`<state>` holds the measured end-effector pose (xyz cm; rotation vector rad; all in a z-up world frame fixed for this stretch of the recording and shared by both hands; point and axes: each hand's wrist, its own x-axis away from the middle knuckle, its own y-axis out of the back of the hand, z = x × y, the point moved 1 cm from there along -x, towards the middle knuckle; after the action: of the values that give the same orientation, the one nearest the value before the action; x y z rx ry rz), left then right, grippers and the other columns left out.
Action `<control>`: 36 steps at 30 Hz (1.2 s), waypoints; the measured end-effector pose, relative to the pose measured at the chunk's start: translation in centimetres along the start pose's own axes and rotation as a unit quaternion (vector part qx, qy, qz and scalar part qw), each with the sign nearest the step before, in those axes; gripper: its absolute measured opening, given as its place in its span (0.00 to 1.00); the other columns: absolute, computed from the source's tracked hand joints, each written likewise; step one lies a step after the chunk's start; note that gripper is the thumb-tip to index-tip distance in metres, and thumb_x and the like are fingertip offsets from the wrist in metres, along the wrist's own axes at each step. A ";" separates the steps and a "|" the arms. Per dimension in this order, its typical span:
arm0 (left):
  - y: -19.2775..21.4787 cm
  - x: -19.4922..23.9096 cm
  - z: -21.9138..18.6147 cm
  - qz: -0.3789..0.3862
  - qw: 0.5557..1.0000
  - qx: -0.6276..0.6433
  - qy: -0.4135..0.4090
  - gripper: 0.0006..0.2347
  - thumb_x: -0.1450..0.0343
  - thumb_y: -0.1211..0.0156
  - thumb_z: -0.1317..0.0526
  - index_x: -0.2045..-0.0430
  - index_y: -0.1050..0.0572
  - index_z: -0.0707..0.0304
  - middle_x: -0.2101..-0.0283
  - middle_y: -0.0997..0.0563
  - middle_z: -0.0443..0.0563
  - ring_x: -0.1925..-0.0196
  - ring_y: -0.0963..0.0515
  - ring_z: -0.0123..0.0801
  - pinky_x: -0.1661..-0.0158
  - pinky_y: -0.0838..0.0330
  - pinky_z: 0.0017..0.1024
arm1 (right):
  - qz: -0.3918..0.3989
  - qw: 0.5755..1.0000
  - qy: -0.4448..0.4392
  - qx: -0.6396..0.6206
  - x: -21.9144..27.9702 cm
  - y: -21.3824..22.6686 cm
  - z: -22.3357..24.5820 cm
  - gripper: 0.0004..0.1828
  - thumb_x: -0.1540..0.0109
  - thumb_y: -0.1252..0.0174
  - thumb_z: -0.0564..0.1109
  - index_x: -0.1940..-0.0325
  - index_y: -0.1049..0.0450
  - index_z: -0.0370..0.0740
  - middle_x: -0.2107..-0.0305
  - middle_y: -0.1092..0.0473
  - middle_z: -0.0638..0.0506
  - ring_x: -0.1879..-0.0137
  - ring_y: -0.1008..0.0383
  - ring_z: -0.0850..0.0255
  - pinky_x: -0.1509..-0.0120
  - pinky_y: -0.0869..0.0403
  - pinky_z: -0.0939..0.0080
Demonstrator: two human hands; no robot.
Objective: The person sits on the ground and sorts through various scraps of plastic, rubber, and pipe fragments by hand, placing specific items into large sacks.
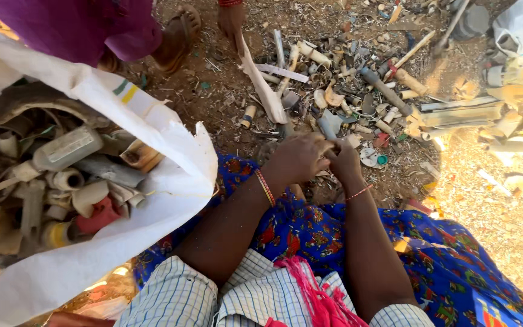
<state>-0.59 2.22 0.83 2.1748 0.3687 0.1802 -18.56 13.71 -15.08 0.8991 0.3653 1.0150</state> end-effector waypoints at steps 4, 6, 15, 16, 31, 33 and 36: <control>-6.4 -1.8 4.2 0.229 0.955 0.042 0.186 0.24 0.27 0.41 0.47 0.39 0.32 0.57 0.38 0.28 0.58 0.35 0.27 0.49 0.39 0.34 0.52 | 0.040 0.949 -0.235 -0.207 1.4 -6.8 -9.1 0.20 0.40 0.34 0.51 0.47 0.23 0.39 0.61 0.20 0.44 0.60 0.22 0.55 0.58 0.23 0.52; -7.8 -2.4 4.9 0.264 0.940 0.042 0.213 0.25 0.28 0.40 0.47 0.40 0.31 0.59 0.39 0.27 0.57 0.36 0.26 0.49 0.40 0.33 0.52 | -0.010 0.962 -0.238 -0.133 1.2 -8.7 -10.2 0.17 0.39 0.35 0.52 0.50 0.20 0.41 0.63 0.21 0.47 0.60 0.21 0.56 0.56 0.24 0.55; -9.1 -3.1 6.4 0.158 0.965 -0.062 0.201 0.19 0.23 0.42 0.53 0.40 0.29 0.64 0.38 0.27 0.63 0.37 0.28 0.60 0.35 0.39 0.55 | -0.115 0.989 -0.029 0.090 -7.9 -9.8 -9.3 0.29 0.41 0.39 0.42 0.36 0.31 0.34 0.46 0.33 0.34 0.41 0.30 0.36 0.37 0.30 0.41; -9.1 -2.9 6.3 0.213 0.953 -0.033 0.212 0.21 0.25 0.41 0.51 0.41 0.29 0.62 0.34 0.32 0.61 0.33 0.34 0.68 0.35 0.41 0.57 | -0.100 0.989 -0.028 0.103 -9.1 -9.8 -9.4 0.31 0.41 0.40 0.41 0.33 0.33 0.33 0.43 0.34 0.34 0.38 0.31 0.34 0.36 0.31 0.40; -10.4 -3.2 7.0 0.209 0.957 -0.015 0.199 0.26 0.28 0.39 0.46 0.43 0.31 0.66 0.42 0.27 0.64 0.37 0.28 0.57 0.39 0.35 0.48 | 0.197 0.976 -0.024 0.091 -2.6 -9.0 -12.2 0.19 0.47 0.35 0.37 0.51 0.20 0.41 0.56 0.22 0.44 0.45 0.23 0.48 0.38 0.24 0.52; -10.7 -2.9 7.5 0.193 0.960 -0.011 0.203 0.27 0.28 0.39 0.46 0.41 0.33 0.66 0.41 0.27 0.65 0.36 0.29 0.57 0.38 0.36 0.48 | 0.198 0.978 -0.045 -0.053 -3.0 -6.7 -10.8 0.28 0.53 0.30 0.36 0.48 0.21 0.42 0.56 0.23 0.47 0.48 0.23 0.53 0.41 0.26 0.55; -10.7 -3.1 7.5 0.140 0.968 0.029 0.205 0.30 0.30 0.39 0.46 0.37 0.38 0.66 0.40 0.28 0.66 0.37 0.27 0.54 0.36 0.38 0.50 | 0.254 0.942 -0.035 -0.218 -4.4 -2.8 -7.7 0.30 0.51 0.28 0.36 0.44 0.22 0.43 0.52 0.22 0.52 0.48 0.24 0.62 0.41 0.25 0.60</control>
<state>-3.62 1.39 -12.26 2.2346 0.2963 0.7923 -24.12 12.93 -22.48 0.6277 -0.1677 1.4629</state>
